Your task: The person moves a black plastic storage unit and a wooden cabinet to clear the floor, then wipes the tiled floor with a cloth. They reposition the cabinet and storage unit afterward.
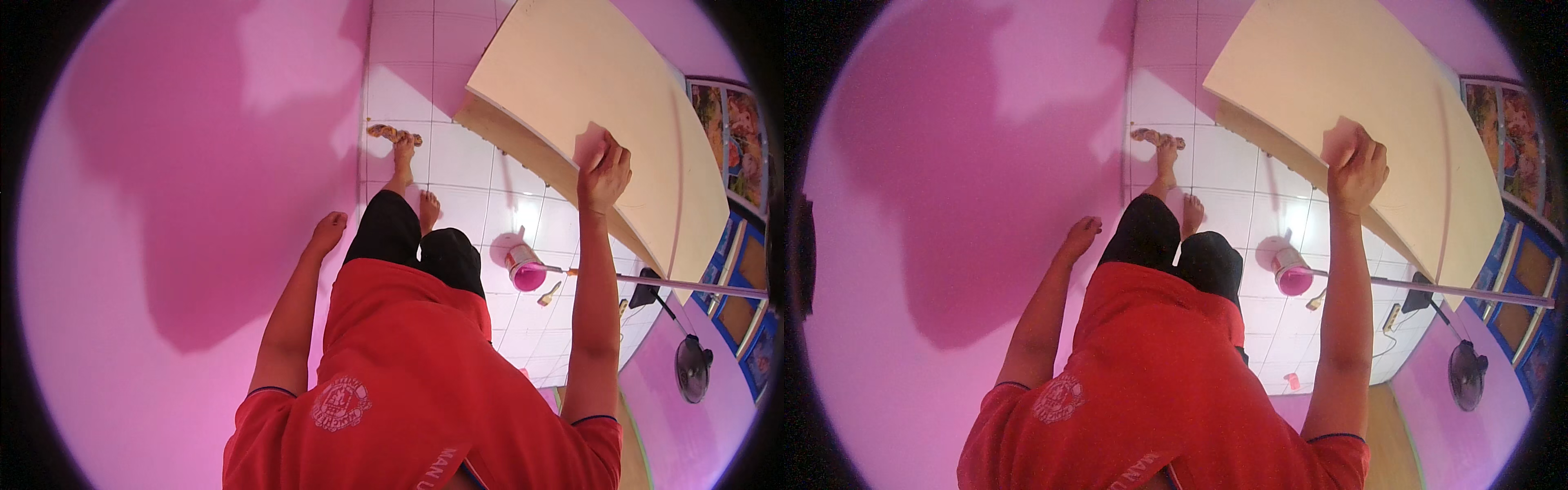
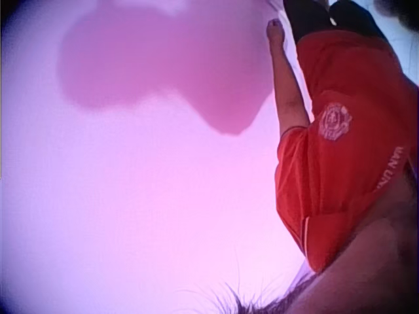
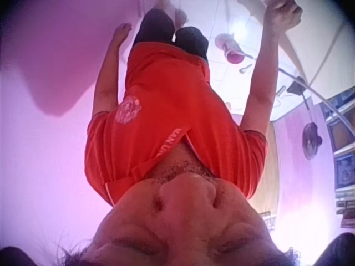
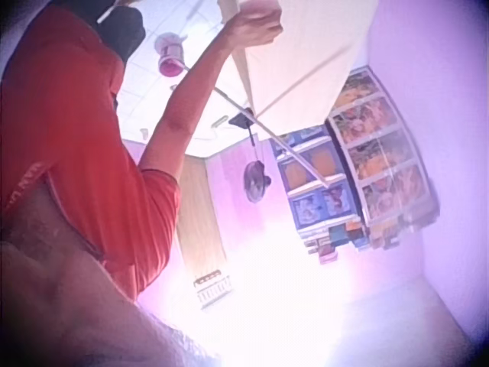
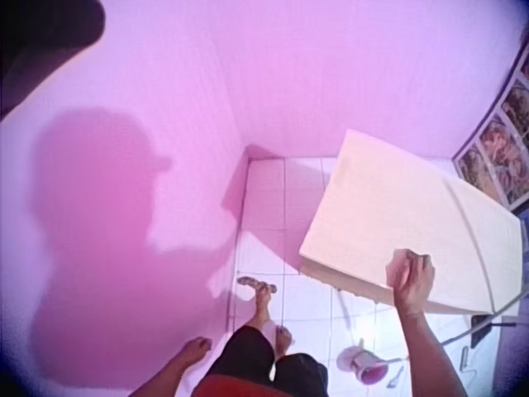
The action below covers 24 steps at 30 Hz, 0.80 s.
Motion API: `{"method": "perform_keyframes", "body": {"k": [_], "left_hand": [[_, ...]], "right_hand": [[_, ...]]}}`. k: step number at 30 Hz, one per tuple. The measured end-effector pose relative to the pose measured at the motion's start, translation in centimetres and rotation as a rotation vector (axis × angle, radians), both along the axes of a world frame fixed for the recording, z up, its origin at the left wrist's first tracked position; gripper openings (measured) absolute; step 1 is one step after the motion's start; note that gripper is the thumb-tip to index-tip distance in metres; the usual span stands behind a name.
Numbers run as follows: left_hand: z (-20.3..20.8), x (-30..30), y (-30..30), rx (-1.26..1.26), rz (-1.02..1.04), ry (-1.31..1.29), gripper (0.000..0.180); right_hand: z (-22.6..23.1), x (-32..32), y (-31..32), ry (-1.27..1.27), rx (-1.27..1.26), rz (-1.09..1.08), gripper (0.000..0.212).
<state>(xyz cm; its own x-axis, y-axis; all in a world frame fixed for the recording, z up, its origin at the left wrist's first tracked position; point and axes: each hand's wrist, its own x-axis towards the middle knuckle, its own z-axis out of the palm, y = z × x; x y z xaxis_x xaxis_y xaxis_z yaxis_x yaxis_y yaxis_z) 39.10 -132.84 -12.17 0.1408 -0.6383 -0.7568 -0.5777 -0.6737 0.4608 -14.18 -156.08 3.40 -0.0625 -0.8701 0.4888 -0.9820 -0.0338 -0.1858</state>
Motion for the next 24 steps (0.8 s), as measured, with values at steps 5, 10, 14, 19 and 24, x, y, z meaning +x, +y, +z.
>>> {"method": "perform_keyframes", "body": {"k": [5,10,14,19,24], "left_hand": [[2.8,-1.5,2.3,0.102,-0.108,-0.016,0.044],[2.0,0.2,2.9,0.145,-0.296,-0.134,0.046],[-0.3,1.4,1.6,0.039,-0.206,-0.146,0.046],[-3.1,0.6,-1.0,0.018,-0.195,-0.055,0.045],[-3.0,-3.0,-2.3,0.01,-0.306,-0.045,0.047]], "right_hand": [[-0.5,-0.8,0.1,-0.007,0.079,-0.031,0.027],[-0.5,-0.9,0.2,-0.021,0.036,-0.019,0.024],[-0.3,-0.7,0.2,-0.053,0.019,-0.029,0.023],[-0.5,-0.8,0.3,-0.048,-0.043,-0.013,0.022],[-0.7,-0.8,0.1,-0.015,0.015,-0.079,0.022]]}}
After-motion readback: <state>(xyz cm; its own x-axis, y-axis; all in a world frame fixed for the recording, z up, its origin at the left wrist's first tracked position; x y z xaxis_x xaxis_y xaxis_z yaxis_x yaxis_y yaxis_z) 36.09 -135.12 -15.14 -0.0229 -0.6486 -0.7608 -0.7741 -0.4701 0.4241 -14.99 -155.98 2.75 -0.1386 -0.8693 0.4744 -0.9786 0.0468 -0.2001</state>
